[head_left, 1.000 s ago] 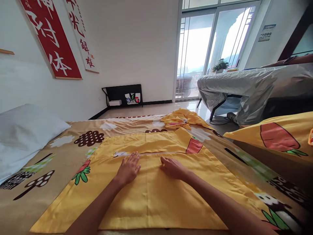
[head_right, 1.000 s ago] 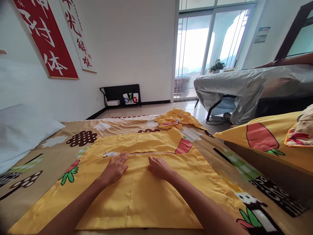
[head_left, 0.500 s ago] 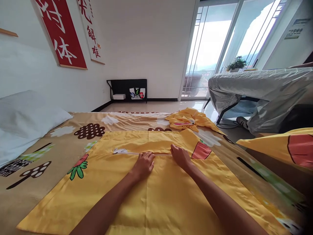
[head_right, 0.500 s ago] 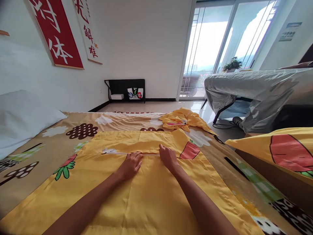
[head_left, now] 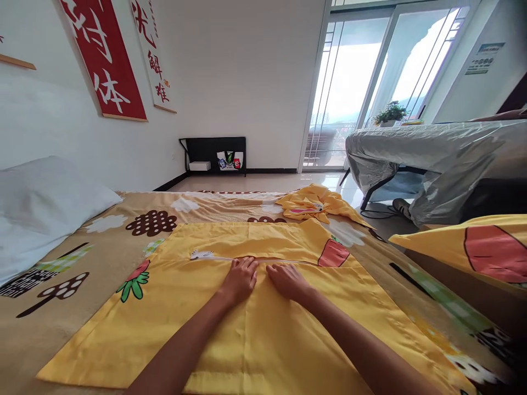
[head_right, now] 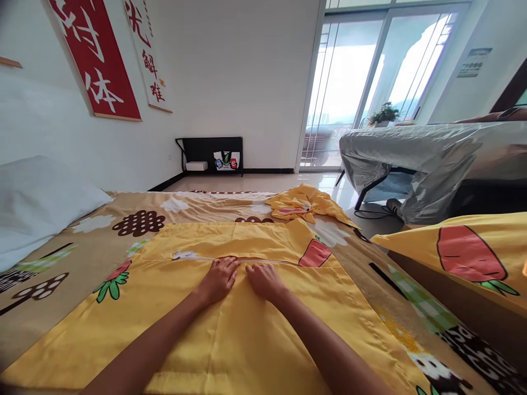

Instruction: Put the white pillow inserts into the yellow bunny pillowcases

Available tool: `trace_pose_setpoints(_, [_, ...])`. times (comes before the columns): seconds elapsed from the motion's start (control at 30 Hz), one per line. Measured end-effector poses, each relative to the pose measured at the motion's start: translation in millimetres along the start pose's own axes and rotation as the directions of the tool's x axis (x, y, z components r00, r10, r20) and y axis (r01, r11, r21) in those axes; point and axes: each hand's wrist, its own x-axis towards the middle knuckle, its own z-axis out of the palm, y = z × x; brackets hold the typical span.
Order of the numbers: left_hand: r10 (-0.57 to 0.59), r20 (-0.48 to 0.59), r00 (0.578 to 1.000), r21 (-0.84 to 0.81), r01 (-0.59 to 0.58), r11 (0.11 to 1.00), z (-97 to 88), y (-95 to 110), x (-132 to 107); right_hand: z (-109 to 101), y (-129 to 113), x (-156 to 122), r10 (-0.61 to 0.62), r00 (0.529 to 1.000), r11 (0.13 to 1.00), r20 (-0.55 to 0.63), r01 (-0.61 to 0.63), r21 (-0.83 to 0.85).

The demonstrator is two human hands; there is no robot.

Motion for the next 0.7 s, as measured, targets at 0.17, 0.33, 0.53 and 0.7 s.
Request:
trace_pose_setpoints(0.17, [-0.015,0.006,1.000,0.010,0.015,1.000,0.6,-0.2,-2.2,-8.4,27.0,17.6,0.166,0.983,0.986,-0.078,-0.168,-0.017])
trace_pose_setpoints(0.33, [-0.008,0.015,1.000,0.008,0.008,1.000,2.0,-2.9,-2.4,-8.5,37.2,30.4,0.294,0.940,0.955,-0.175,-0.280,0.097])
trace_pose_setpoints(0.53, [0.001,-0.012,1.000,-0.017,-0.001,1.000,1.8,-2.5,-2.3,0.2,6.7,44.1,0.247,0.938,0.933,-0.242,-0.163,0.322])
trace_pose_setpoints(0.7, [-0.011,-0.046,0.999,-0.039,0.010,0.999,-3.5,-1.8,-7.3,8.8,-26.2,44.8,0.060,0.963,0.908,-0.262,0.056,0.415])
